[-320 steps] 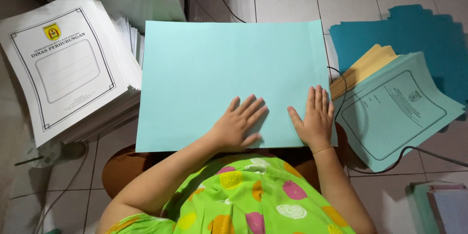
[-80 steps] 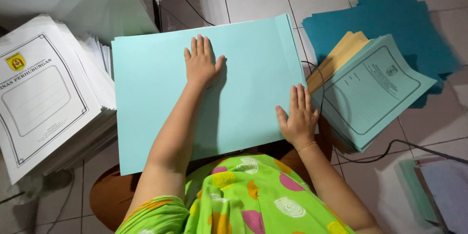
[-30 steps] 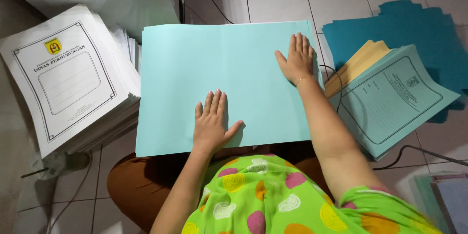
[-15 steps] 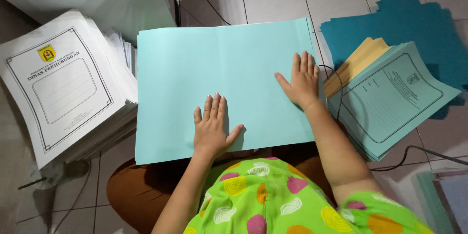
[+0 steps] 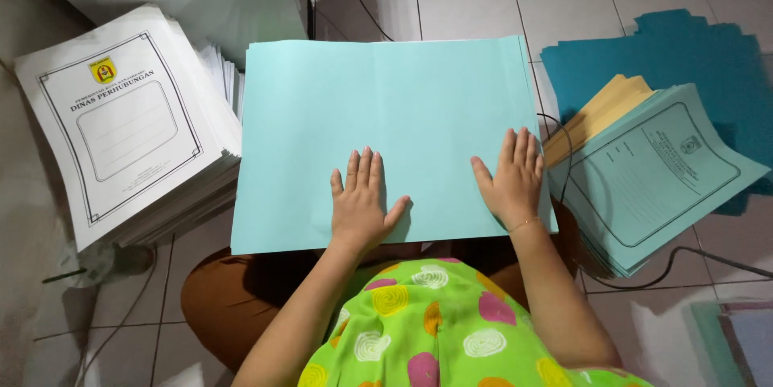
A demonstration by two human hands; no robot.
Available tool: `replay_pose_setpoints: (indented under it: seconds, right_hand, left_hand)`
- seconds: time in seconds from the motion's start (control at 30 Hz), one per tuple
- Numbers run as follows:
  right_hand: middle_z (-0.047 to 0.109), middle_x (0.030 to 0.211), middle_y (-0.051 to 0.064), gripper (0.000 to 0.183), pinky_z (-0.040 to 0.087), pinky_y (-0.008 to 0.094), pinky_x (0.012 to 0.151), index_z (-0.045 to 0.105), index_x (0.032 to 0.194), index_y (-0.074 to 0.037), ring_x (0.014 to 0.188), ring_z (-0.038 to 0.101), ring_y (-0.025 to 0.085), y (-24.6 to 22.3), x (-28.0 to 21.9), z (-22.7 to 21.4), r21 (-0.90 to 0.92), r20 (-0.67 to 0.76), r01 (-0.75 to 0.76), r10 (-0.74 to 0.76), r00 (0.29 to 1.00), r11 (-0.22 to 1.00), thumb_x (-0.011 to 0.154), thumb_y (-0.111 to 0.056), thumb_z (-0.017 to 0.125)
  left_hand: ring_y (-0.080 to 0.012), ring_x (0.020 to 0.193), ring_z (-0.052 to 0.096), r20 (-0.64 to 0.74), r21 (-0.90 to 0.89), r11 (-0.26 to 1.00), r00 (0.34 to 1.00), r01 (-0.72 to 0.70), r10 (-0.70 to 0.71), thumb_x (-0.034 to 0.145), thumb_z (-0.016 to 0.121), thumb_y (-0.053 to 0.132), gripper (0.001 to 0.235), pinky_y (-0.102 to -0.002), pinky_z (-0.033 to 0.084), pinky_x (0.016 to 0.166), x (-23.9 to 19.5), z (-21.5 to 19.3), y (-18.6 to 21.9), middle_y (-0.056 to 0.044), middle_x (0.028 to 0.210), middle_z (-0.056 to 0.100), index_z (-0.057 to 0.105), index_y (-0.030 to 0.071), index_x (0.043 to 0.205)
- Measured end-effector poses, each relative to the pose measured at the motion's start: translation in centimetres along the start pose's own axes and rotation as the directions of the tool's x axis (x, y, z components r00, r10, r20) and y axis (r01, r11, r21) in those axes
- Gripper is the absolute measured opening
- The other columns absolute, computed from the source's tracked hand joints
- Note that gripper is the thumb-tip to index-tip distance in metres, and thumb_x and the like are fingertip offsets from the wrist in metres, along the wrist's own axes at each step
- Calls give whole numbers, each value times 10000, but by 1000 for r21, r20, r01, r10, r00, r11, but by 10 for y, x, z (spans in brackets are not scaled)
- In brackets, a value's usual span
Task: Assembling document sets by picking up light blue folders and placing them onto stacks of white paper.
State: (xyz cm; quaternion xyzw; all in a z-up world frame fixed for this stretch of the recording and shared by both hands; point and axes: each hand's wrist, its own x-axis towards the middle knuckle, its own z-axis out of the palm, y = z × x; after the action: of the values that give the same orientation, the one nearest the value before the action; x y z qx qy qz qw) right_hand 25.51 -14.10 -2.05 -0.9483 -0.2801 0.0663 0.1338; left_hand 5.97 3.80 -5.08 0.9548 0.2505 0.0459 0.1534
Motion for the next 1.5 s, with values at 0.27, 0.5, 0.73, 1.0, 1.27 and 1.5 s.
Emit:
replay_pose_setpoints:
  seconds: [0.27,0.5,0.73,1.0,1.27,1.5]
  right_hand:
    - [182,1671,261,932,109,565,1230,227,1605,-10,1556,139,390,15,-20,12,-34,-64,10,-13,998,999,972,-676,383]
    - [216,1671,235,955,125,562,1225,255,1605,-41,1555,165,360,17,-15,15,-35,-101,3,-6,995,999,946,-720,383]
    - [241,1666,235,953,138,585,1215,269,1604,-40,1554,187,363,20,-19,19,-59,-119,-9,1,993,998,955,-734,342]
    - [242,1656,265,933,136,610,1205,272,1594,-9,1546,193,396,20,-20,20,-57,-128,11,-18,992,998,965,-690,382]
    - [245,1652,257,910,144,611,1198,279,1591,-20,1544,197,394,18,-19,17,-34,-132,15,-19,991,999,969,-674,403]
    - [246,1656,240,917,152,608,1201,277,1590,-30,1547,196,377,17,-21,14,-33,-117,1,-4,993,999,963,-689,393]
  left_hand:
    - [-369,1580,142,-59,-16,997,996,71,-72,941,389,731,977,-671,101,1212,169,19,-8,-210,1686,203,254,33,1610]
    - [-330,1582,157,-104,50,994,990,97,-91,958,344,755,960,-651,117,1223,221,24,-16,-169,1691,219,259,62,1617]
    - [-354,1575,138,8,45,989,990,-139,139,997,316,649,870,-588,109,1229,50,12,14,-196,1689,197,231,48,1620]
    - [-322,1565,170,75,104,891,897,-441,435,994,261,717,865,-566,115,1205,34,17,-18,-137,1686,228,200,148,1643]
    - [-255,1572,188,-9,179,980,996,-89,92,967,276,784,906,-598,188,1214,234,26,-71,-78,1703,220,224,185,1644]
    - [-365,1565,189,-118,9,995,988,98,-96,996,368,637,861,-618,138,1216,112,22,9,-194,1678,244,274,45,1614]
